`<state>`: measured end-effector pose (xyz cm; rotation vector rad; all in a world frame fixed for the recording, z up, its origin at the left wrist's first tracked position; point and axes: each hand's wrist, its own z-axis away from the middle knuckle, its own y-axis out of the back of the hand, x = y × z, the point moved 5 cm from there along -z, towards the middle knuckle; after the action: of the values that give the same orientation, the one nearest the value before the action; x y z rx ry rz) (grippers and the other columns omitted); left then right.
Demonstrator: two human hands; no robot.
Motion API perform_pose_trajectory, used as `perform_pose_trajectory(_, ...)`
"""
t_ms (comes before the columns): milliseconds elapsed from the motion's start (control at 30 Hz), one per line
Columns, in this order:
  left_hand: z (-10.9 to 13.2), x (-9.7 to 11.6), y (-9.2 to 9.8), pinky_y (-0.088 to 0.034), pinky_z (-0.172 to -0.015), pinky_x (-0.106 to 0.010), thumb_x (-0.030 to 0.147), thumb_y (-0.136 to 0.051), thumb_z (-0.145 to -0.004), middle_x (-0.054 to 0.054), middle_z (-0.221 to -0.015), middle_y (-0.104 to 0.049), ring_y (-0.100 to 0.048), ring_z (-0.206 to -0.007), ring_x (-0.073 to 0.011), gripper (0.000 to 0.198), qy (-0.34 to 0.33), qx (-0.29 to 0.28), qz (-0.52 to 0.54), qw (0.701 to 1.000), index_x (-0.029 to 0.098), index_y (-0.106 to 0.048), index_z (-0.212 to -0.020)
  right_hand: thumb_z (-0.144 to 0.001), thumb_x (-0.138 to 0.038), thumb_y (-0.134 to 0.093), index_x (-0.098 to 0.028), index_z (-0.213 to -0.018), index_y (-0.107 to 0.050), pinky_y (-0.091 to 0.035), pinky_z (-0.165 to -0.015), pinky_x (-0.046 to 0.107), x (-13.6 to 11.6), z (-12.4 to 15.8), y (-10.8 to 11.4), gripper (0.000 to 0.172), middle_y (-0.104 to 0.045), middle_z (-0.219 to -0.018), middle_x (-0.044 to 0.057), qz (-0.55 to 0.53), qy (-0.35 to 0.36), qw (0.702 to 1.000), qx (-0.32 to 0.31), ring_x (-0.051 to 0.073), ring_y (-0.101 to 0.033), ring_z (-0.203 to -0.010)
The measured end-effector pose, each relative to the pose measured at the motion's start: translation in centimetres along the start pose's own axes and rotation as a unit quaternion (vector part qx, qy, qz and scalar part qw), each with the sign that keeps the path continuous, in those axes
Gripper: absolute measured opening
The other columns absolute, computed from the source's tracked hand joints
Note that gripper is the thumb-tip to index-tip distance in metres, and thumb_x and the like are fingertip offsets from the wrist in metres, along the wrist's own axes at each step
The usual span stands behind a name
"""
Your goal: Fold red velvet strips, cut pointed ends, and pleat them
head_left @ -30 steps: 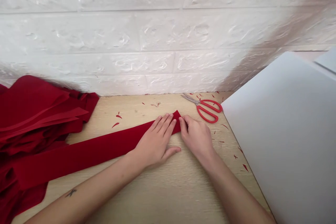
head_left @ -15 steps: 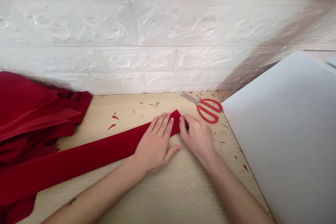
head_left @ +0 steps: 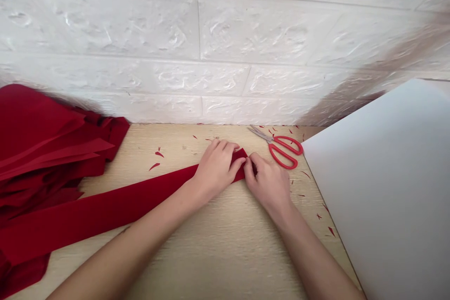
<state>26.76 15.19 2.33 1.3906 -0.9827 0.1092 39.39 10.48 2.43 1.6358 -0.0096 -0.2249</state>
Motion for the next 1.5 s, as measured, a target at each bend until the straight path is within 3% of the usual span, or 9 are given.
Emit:
perform_pose_trajectory(200,-1.1,-0.7,-0.2,-0.048,-0.096,-0.039,0.028,-0.056,-0.098,-0.006,-0.101,-0.07,-0.059,-0.102,-0.0225,0.014,0.011,0.026,0.065,0.997,0.017,-0.064,-0.097,-0.101,-0.032,-0.04,-0.019,-0.086,-0.067,-0.017,-0.055,0.03,0.4,0.0,0.0,0.033,-0.072,-0.07,0.006,-0.037,0.013,0.999,0.009,0.017,-0.058,-0.055)
perform_pose_trajectory(500,-1.2,-1.4,-0.4,-0.046,-0.085,-0.034,0.022,-0.065,-0.093,-0.002,-0.088,-0.071,-0.06,-0.09,-0.0196,0.008,0.026,0.059,0.15,0.987,0.019,-0.066,-0.086,-0.099,-0.032,-0.042,-0.019,-0.076,-0.061,-0.02,-0.053,0.028,0.8,0.1,-0.3,0.033,-0.066,-0.061,0.002,-0.088,0.037,0.993,0.065,0.014,-0.054,-0.05)
perform_pose_trajectory(933,-0.9,-1.6,-0.1,-0.047,-0.081,-0.034,0.02,-0.067,-0.091,-0.001,-0.086,-0.077,-0.064,-0.084,-0.0186,0.01,0.018,0.077,0.195,0.978,0.021,-0.075,-0.084,-0.099,-0.034,-0.047,-0.02,-0.081,-0.065,-0.027,-0.055,0.028,1.1,0.3,-0.3,0.029,-0.068,-0.064,0.001,-0.152,0.052,0.984,0.083,0.016,-0.059,-0.055)
perform_pose_trajectory(1300,-0.7,-1.5,0.1,-0.05,-0.074,-0.028,0.02,-0.071,-0.088,0.0,-0.083,-0.072,-0.062,-0.075,-0.0139,0.005,0.021,0.094,0.238,0.966,0.02,-0.069,-0.083,-0.098,-0.033,-0.049,-0.02,-0.085,-0.067,-0.031,-0.055,0.026,1.0,0.2,-0.3,0.025,-0.068,-0.065,0.0,-0.182,0.053,0.979,0.08,0.014,-0.056,-0.053)
perform_pose_trajectory(1500,-0.6,-1.7,0.1,-0.049,-0.077,-0.03,0.021,-0.071,-0.088,-0.002,-0.087,-0.069,-0.061,-0.085,-0.017,0.008,0.021,0.088,0.209,0.974,0.02,-0.066,-0.082,-0.099,-0.033,-0.049,-0.02,-0.085,-0.068,-0.032,-0.055,0.026,1.1,0.2,-0.2,0.027,-0.069,-0.066,0.0,-0.191,0.056,0.976,0.084,0.013,-0.055,-0.052)
